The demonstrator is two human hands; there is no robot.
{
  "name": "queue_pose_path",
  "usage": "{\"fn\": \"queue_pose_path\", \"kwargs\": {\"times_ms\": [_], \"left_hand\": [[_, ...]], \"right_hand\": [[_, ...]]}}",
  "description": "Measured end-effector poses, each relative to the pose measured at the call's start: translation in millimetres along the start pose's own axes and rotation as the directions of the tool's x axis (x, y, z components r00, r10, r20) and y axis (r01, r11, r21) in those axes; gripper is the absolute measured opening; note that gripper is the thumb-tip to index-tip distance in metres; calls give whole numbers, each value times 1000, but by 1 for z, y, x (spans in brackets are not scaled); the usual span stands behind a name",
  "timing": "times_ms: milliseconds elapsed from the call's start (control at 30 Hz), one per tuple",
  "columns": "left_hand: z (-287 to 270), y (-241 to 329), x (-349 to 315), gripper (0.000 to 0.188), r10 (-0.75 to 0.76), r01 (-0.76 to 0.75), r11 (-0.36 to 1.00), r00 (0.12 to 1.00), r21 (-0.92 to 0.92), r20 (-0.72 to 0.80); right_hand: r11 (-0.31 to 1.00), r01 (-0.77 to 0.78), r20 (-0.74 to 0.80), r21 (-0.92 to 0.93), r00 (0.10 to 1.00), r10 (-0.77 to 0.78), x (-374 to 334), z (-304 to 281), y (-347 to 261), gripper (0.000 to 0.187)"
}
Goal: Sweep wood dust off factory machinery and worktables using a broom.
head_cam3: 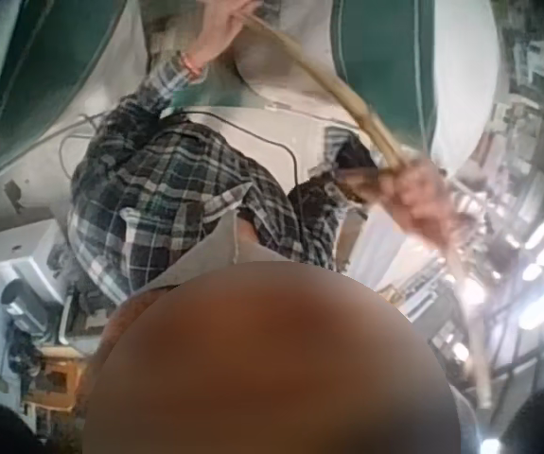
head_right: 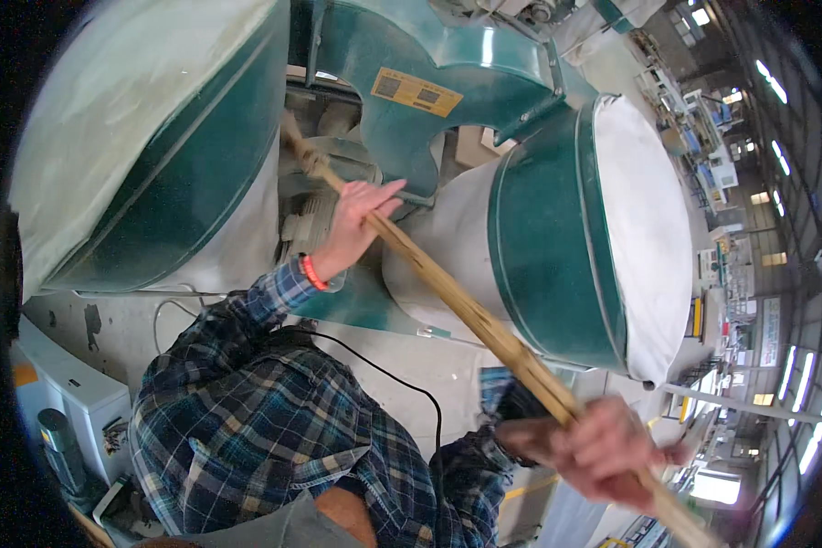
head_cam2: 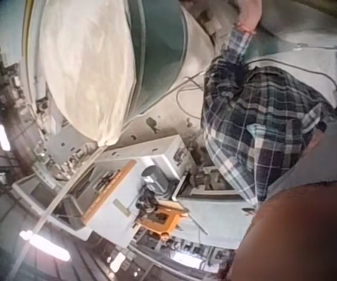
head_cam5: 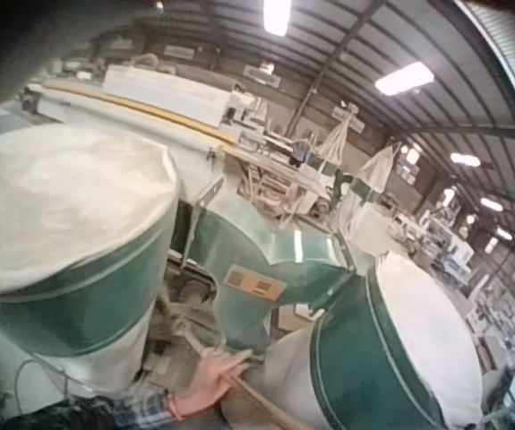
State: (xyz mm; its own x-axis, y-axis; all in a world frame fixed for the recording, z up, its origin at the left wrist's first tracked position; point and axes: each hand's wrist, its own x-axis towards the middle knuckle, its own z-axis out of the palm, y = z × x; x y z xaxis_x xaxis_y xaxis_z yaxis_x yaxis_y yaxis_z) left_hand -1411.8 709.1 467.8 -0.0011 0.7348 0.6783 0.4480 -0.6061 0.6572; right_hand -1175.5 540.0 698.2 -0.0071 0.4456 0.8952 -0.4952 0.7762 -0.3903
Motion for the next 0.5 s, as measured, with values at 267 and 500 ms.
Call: {"fn": "queue_pose_path", "kwargs": {"times_ms": [267, 500], "left_hand": [[0, 4, 42, 26, 37, -49, 996, 987, -71, -158], [20, -206, -47, 17, -180, 207, 971, 964, 124, -195]], "right_hand": [[990, 114, 218, -85, 971, -93, 22, 5, -13, 78], [893, -444, -136, -71, 892, 432, -22, -19, 181, 40]]}}
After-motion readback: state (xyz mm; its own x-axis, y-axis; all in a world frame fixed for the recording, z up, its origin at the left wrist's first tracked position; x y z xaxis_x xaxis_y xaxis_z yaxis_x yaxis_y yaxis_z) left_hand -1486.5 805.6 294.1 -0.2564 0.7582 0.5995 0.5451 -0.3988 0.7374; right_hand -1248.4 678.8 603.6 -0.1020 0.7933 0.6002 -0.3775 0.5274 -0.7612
